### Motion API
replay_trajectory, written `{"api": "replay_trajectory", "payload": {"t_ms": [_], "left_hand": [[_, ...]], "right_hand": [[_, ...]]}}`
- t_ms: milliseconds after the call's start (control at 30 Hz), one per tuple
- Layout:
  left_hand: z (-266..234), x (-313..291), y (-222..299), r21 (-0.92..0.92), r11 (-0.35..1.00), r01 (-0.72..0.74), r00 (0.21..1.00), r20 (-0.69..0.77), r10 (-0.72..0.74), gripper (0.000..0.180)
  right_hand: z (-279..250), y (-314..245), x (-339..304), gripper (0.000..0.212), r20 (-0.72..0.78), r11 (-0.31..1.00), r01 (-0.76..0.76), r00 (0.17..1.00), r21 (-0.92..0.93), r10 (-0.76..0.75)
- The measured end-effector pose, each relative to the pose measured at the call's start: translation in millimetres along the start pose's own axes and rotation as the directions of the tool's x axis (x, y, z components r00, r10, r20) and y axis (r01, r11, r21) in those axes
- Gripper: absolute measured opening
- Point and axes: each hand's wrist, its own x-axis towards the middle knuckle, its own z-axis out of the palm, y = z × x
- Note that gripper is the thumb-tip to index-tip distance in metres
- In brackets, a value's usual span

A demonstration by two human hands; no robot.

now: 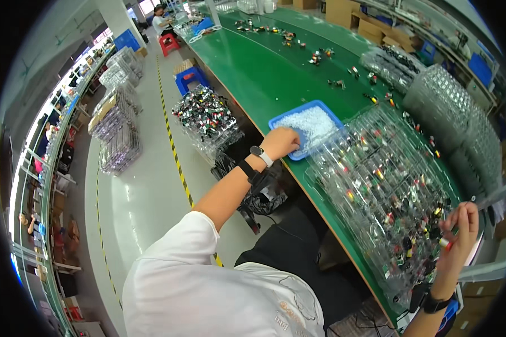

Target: Assembling and inspecting small electronic components on a production line.

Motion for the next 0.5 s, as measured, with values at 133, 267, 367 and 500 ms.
{"api": "replay_trajectory", "payload": {"t_ms": [133, 267, 367, 500], "left_hand": [[-4.2, 4.3, 2.9, 0.051, 0.998, 0.023, 0.998, 0.055, -0.026, 0.011], [-8.8, 1.3, -5.1, -0.063, 0.995, 0.075, 0.996, -0.047, -0.078, 0.012], [-26.1, -4.3, 10.5, -0.377, 0.916, 0.138, 0.979, -0.085, -0.183, 0.013], [-55.6, -17.3, 55.9, -0.810, 0.582, 0.070, 0.967, -0.089, -0.241, 0.016]], "right_hand": [[9.3, 0.5, -12.0, 0.009, 0.119, 0.984, -0.129, 0.986, 0.121, 0.114], [18.9, 4.3, -17.5, 0.011, 0.165, 0.964, -0.241, 0.961, 0.110, 0.222], [14.1, 0.7, -21.8, 0.011, 0.196, 0.953, -0.284, 0.946, 0.107, 0.260], [13.4, -15.1, -41.7, 0.010, 0.185, 0.943, -0.323, 0.935, 0.080, 0.304]]}}
